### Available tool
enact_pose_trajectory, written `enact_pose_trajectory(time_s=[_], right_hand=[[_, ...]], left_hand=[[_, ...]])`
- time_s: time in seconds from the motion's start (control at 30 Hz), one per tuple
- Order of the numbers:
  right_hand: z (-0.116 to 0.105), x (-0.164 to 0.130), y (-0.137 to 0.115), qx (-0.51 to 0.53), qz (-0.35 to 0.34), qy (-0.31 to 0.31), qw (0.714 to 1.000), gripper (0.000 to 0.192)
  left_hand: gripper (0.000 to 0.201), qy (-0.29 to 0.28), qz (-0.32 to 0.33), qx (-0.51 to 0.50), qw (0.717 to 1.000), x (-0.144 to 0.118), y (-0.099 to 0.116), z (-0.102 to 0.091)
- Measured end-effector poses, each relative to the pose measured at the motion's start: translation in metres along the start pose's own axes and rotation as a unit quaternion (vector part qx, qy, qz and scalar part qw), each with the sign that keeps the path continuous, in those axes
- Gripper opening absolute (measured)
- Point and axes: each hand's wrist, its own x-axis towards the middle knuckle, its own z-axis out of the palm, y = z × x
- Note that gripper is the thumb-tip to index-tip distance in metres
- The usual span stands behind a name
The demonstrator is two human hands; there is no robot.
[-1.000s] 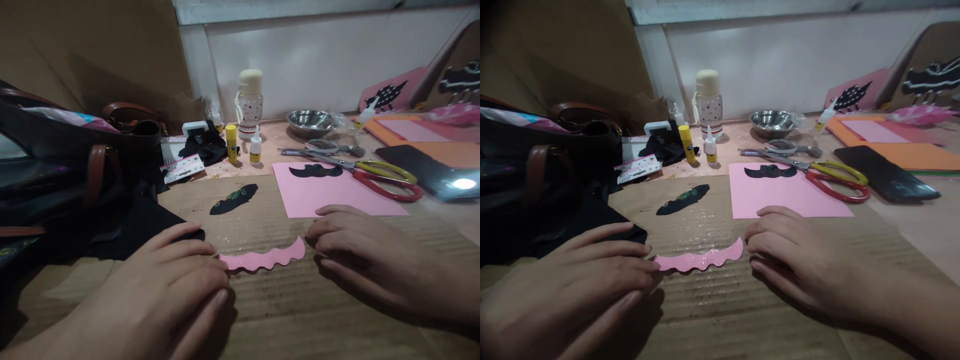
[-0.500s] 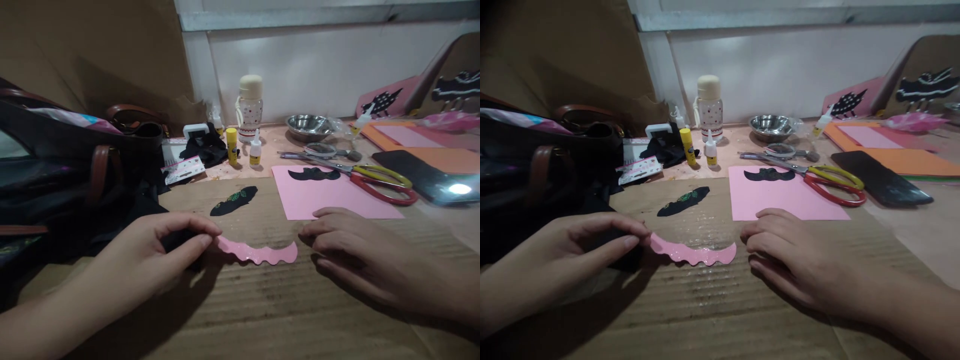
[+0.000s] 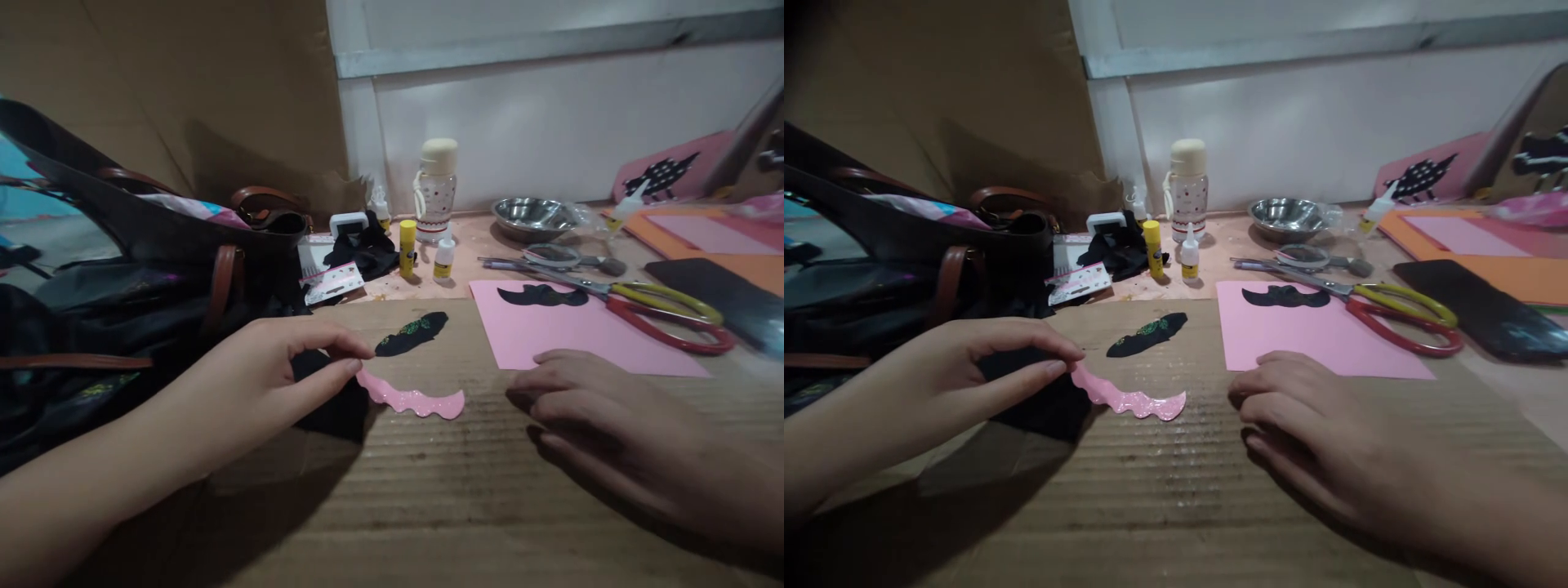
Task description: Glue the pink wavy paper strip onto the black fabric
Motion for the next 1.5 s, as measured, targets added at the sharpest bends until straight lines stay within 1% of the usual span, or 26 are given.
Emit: enact_pose_trajectory(time_s=[0.07,0.1,0.17,0.2,0.3,0.33,0.43,0.57,0.67,0.73,0.83,0.9,1.07,1.2,1.27,1.37,1.43,1.5], right_hand=[[0.0,0.009,-0.008,-0.025,-0.047,-0.057,0.997,0.016],[0.001,0.014,-0.01,-0.032,-0.065,-0.076,0.994,0.019],[0.005,0.023,-0.012,-0.021,-0.067,-0.097,0.993,0.023],[0.009,0.027,-0.01,-0.003,-0.059,-0.093,0.994,0.022],[0.019,0.035,-0.002,0.071,-0.02,-0.049,0.996,0.011],[0.022,0.037,0.001,0.087,-0.007,-0.041,0.995,0.012],[0.024,0.04,0.006,0.099,0.012,-0.049,0.994,0.022],[0.023,0.039,0.006,0.1,0.007,-0.067,0.993,0.031],[0.024,0.036,0.005,0.104,0.009,-0.071,0.992,0.029],[0.026,0.034,0.005,0.104,0.013,-0.07,0.992,0.027],[0.027,0.031,0.005,0.095,0.011,-0.06,0.994,0.029],[0.027,0.03,0.005,0.087,0.005,-0.05,0.995,0.03],[0.027,0.029,0.007,0.081,0.007,-0.044,0.996,0.027],[0.028,0.03,0.01,0.068,0.011,-0.022,0.997,0.026],[0.026,0.03,0.011,0.062,0.01,-0.005,0.998,0.025],[0.022,0.029,0.012,0.066,0.014,0.032,0.997,0.026],[0.019,0.027,0.013,0.067,0.027,0.062,0.995,0.028],[0.017,0.027,0.014,0.061,0.046,0.079,0.994,0.028]], left_hand=[[0.022,-0.005,0.007,0.012,1.0,0.0,-0.006,0.001],[0.023,-0.01,0.009,0.016,1.0,0.0,-0.009,0.001],[0.023,-0.016,0.014,0.018,1.0,0.001,-0.014,0.003],[0.022,-0.015,0.017,0.019,1.0,0.001,-0.015,0.003],[0.021,-0.014,0.023,0.021,0.999,0.0,-0.017,0.005],[0.02,-0.014,0.024,0.02,0.999,0.0,-0.017,0.005],[0.018,-0.004,0.033,0.012,0.999,-0.001,-0.016,0.007],[0.017,0.016,0.06,0.013,0.998,-0.003,-0.015,0.013],[0.023,0.029,0.087,0.06,0.994,-0.007,-0.013,0.017],[0.029,0.02,0.116,0.107,0.987,-0.009,-0.013,0.02],[0.039,-0.008,0.194,0.173,0.966,-0.01,-0.015,0.022],[0.042,-0.018,0.229,0.207,0.951,-0.009,-0.016,0.021],[0.041,-0.035,0.252,0.228,0.94,-0.008,-0.019,0.022],[0.039,-0.05,0.254,0.22,0.941,-0.01,-0.02,0.028],[0.033,-0.057,0.257,0.204,0.943,-0.011,-0.015,0.03],[0.029,-0.047,0.298,0.191,0.934,-0.012,0.0,0.031],[0.033,-0.026,0.328,0.203,0.922,-0.013,0.011,0.031],[0.039,-0.013,0.338,0.218,0.916,-0.014,0.02,0.031]])
